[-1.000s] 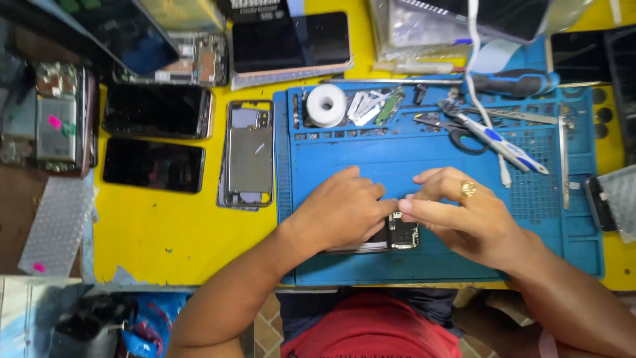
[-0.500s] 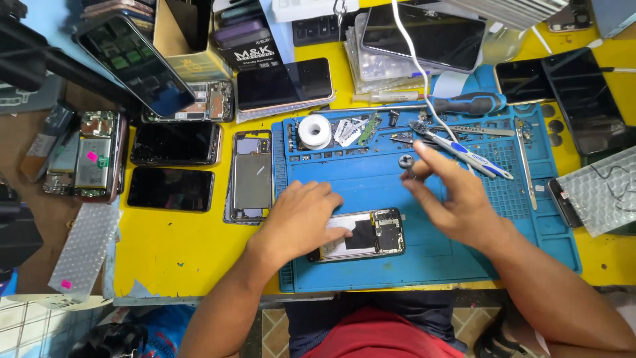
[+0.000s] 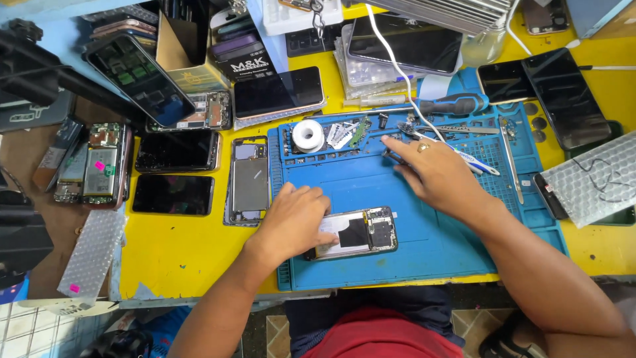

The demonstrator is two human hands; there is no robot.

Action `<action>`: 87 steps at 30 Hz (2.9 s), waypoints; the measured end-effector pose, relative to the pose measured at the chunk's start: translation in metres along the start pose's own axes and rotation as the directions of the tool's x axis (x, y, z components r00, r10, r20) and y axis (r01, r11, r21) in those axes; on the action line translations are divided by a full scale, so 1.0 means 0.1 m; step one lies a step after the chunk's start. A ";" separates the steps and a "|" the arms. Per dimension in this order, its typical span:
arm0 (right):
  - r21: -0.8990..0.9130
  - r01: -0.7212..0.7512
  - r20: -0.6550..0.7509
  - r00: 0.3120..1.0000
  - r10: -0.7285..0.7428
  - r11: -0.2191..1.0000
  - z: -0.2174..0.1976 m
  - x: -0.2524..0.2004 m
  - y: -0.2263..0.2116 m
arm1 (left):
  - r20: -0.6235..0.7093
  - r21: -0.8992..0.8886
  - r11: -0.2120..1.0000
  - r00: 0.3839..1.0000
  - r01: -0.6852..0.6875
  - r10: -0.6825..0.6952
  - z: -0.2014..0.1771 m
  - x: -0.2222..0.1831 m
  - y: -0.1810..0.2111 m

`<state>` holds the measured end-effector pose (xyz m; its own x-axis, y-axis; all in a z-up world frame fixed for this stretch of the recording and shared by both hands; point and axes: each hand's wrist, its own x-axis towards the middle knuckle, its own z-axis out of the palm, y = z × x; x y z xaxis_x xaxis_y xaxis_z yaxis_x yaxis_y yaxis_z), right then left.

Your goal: Disassembling a smartphone by removing internal screws and prying off the mid-frame to access internal components.

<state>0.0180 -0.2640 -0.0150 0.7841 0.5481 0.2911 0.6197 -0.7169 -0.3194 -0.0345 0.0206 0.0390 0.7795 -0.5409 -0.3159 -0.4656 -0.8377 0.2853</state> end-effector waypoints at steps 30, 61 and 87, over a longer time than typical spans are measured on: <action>0.152 -0.233 0.655 0.752 0.078 0.960 -0.42 -0.06 -0.22 | 0.314 -0.325 0.939 0.949 0.110 -0.003 -0.41 0.04 0.05; 0.806 -0.577 0.528 0.801 0.283 0.132 0.13 -0.70 -0.80 | -0.058 -0.953 -0.224 0.850 -0.203 -0.523 0.94 -0.48 0.58; 0.678 -0.733 0.708 0.630 0.317 -0.059 0.05 -0.71 -0.58 | -0.603 -0.566 0.757 0.790 -0.326 -0.112 0.78 -0.60 0.45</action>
<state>-0.0738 -0.2593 -0.0222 0.7148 0.4234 -0.5567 -0.5880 -0.0672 -0.8061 -0.1354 0.0093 0.0007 0.9204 -0.2879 0.2646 -0.3690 -0.4155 0.8314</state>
